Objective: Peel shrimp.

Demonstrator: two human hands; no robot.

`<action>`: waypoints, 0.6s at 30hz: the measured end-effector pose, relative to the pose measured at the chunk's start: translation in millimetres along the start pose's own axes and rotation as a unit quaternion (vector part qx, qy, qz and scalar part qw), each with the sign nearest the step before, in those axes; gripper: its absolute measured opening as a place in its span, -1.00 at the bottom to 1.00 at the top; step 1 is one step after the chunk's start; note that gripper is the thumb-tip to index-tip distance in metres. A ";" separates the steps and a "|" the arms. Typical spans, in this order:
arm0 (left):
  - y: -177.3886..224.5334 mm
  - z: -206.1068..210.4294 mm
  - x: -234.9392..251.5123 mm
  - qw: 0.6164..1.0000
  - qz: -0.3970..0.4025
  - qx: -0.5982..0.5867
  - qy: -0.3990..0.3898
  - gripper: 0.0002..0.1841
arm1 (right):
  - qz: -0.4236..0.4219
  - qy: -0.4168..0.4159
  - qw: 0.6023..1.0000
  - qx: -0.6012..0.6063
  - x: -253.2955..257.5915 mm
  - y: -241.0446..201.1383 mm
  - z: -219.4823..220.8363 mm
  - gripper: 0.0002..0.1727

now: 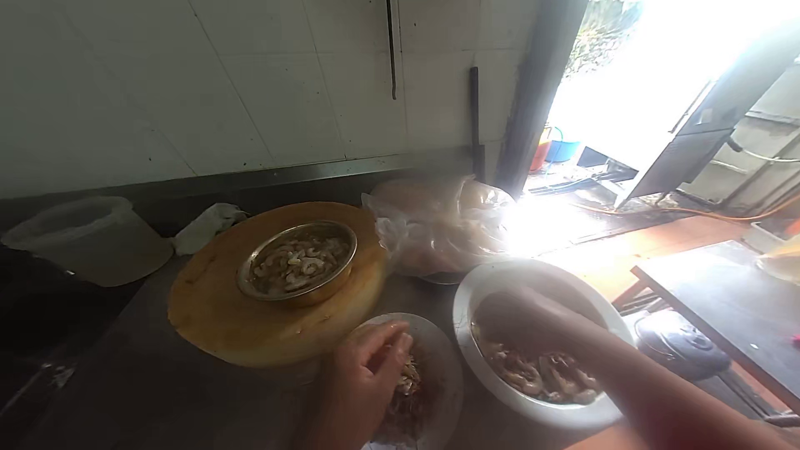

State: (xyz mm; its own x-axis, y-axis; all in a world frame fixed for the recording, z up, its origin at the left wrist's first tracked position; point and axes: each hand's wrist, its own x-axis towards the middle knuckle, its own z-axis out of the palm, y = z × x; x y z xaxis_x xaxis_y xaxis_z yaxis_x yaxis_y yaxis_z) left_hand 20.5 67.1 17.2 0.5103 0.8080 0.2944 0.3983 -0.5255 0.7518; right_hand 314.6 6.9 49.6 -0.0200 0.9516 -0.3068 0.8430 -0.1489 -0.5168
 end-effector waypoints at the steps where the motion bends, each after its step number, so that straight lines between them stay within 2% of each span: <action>1: 1.0 2.3 -1.0 1.000 0.007 -0.020 -0.006 -0.65 | -0.020 0.021 0.999 0.028 -5.0 0.2 -7.7 -0.89; 4: 12.5 8.3 -3.8 0.994 0.021 -0.093 -0.049 -0.61 | -0.097 0.070 0.982 0.147 -21.4 -8.6 -24.3 -0.93; 7: 31.2 17.6 -0.8 0.989 0.020 -0.127 -0.066 -0.48 | -0.135 0.060 0.955 0.259 -24.7 -28.7 -22.8 -0.88; 9: 39.6 22.4 -1.2 0.991 0.015 -0.130 -0.039 -0.52 | -0.147 0.057 0.942 0.295 -22.1 -45.5 -12.7 -0.85; 11: 40.1 24.2 -4.7 0.992 0.029 -0.119 0.016 -0.64 | -0.165 0.060 0.932 0.317 -16.7 -59.7 0.0 -0.84; 14: 29.2 17.7 -14.1 0.990 0.049 -0.108 0.082 -0.76 | -0.156 0.111 0.924 0.330 -6.2 -78.9 23.7 -0.88; 16: 22.0 8.5 -24.5 0.988 0.019 -0.133 0.078 -0.76 | -0.158 0.153 0.910 0.350 -0.5 -86.9 40.3 -0.88; 18: 16.7 -2.9 -34.9 0.975 -0.053 -0.208 0.063 -0.73 | -0.153 0.191 0.901 0.358 2.9 -89.9 49.8 -0.88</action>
State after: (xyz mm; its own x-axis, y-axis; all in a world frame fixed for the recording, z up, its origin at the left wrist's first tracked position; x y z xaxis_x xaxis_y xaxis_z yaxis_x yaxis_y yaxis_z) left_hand 7.1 30.9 21.2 0.3749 0.8917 0.2536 0.0863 -0.3059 0.9481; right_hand 212.0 9.7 55.5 0.1088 0.9802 0.1655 0.2646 0.1319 -0.9553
